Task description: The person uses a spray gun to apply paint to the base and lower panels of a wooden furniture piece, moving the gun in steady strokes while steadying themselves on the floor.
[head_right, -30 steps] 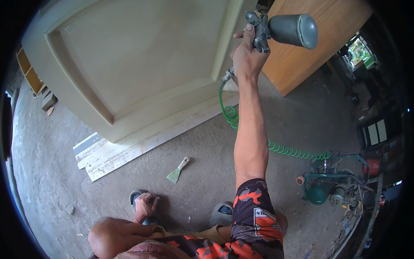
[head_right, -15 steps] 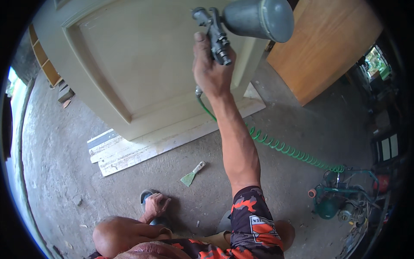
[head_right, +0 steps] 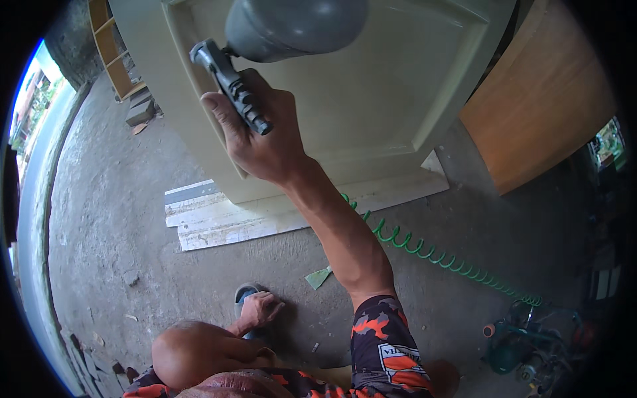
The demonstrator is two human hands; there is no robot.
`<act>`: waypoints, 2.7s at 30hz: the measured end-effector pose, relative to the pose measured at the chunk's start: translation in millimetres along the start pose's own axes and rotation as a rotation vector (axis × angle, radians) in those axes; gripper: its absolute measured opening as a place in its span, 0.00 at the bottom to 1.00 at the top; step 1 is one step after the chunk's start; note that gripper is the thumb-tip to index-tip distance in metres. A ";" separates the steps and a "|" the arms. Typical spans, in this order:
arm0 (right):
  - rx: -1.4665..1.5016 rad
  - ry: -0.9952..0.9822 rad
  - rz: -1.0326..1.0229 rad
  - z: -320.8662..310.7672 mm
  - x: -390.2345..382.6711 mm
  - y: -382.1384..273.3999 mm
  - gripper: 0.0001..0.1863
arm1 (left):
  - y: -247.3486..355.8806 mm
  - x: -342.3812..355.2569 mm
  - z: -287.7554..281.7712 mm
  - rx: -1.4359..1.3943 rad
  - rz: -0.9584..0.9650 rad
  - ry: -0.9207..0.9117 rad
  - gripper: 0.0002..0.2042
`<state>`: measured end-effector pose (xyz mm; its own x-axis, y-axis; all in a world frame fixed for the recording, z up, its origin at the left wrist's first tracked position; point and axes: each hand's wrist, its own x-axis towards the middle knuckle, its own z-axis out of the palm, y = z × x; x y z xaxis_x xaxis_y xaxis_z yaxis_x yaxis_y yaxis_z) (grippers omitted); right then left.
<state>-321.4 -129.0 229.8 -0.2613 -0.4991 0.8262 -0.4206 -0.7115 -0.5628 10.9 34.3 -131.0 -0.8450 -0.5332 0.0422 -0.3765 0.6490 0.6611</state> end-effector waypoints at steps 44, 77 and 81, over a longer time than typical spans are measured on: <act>-0.464 0.751 0.228 -293.0 17.5 3.7 0.17 | 4.8 2.0 4.7 0.027 -0.044 -0.003 0.10; -0.281 -0.413 0.010 -81.2 9.7 -14.6 0.14 | 5.9 0.2 -3.2 0.027 -0.012 -0.013 0.15; -0.261 -0.460 0.079 -87.9 -23.4 -1.4 0.16 | 9.5 5.7 -4.4 0.030 -0.024 -0.033 0.15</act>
<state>-391.0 -72.8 213.4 0.0823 -0.7533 0.6525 -0.6328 -0.5453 -0.5497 4.2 35.1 -121.2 -0.8475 -0.5309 0.0017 -0.4074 0.6525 0.6389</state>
